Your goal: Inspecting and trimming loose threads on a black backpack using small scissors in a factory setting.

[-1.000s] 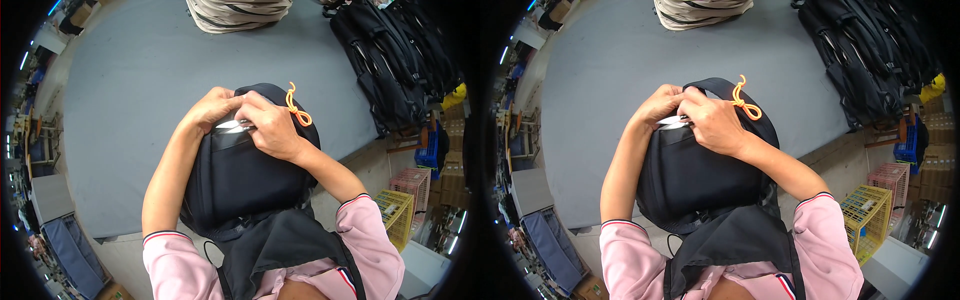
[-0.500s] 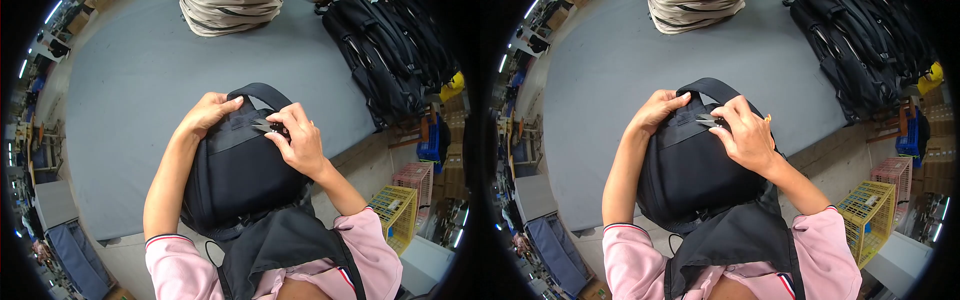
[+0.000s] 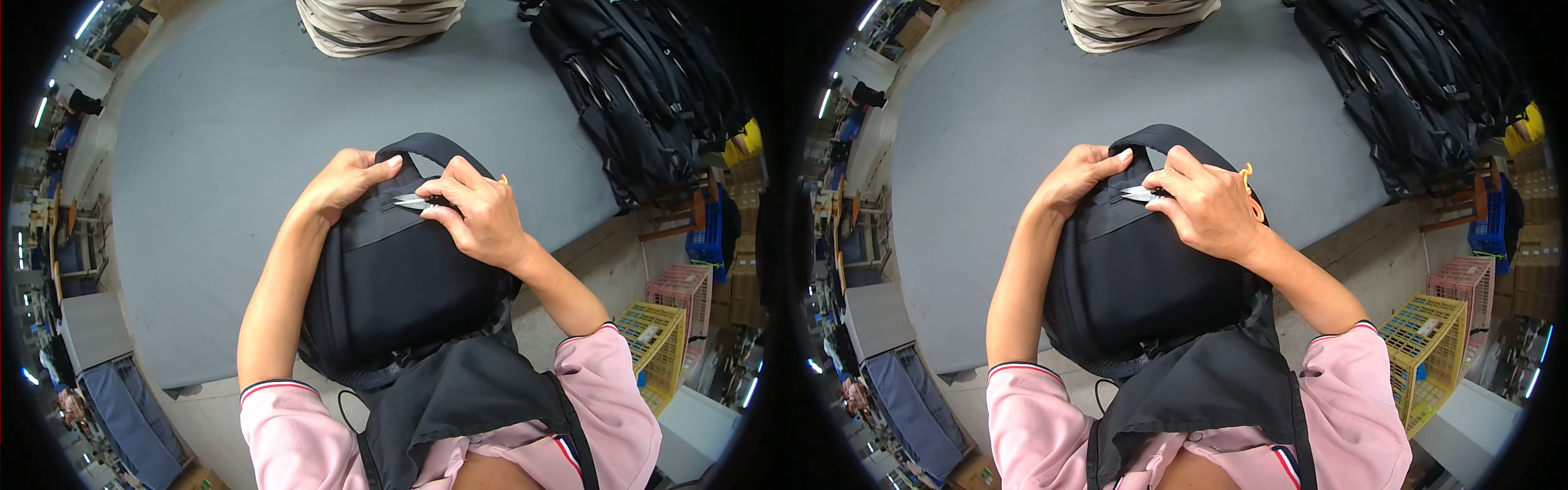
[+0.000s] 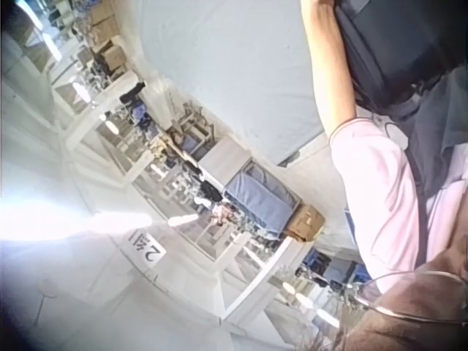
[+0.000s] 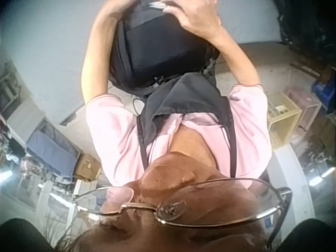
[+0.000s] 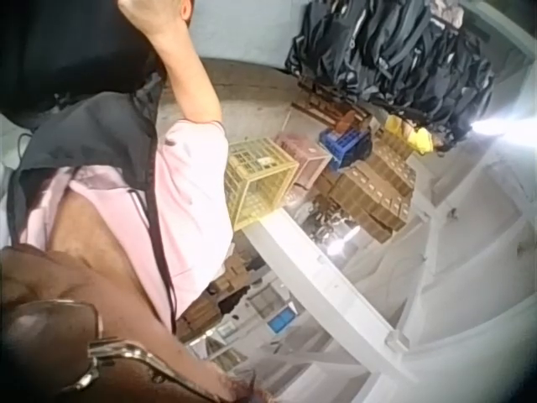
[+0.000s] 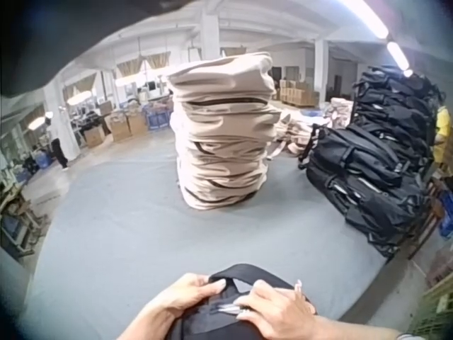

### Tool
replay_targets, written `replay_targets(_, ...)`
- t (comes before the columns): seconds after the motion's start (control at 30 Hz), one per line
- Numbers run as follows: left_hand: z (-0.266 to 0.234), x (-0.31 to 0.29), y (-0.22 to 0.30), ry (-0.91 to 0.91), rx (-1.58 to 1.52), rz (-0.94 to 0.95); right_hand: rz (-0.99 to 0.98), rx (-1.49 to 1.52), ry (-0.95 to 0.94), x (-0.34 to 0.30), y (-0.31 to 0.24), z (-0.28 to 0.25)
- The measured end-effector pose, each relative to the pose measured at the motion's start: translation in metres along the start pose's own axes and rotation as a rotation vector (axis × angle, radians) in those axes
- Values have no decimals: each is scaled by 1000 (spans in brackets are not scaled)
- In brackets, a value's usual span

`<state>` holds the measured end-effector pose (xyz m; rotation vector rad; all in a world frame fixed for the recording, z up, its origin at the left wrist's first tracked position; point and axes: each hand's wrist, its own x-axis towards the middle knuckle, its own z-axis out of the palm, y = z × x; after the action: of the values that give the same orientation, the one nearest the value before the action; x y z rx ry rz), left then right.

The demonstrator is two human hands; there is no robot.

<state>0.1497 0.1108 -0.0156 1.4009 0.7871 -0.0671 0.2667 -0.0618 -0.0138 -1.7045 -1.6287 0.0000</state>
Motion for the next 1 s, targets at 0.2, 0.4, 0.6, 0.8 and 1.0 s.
replay_targets(0.2,-9,3,-8,4,-13,60,-5,22,-70,11,-5,-1)
replay_targets(0.4,1,6,-14,-23,56,70,1,40,-31,1,-5,-3)
replay_targets(0.6,3,0,-18,-58,-3,68,100,135,-15,-8,-21,2)
replay_targets(0.8,-7,-9,-5,66,80,76,194,139,6,-10,-10,-5)
replay_targets(1.0,-1,-14,5,61,53,94,324,148,46,-12,-1,-11)
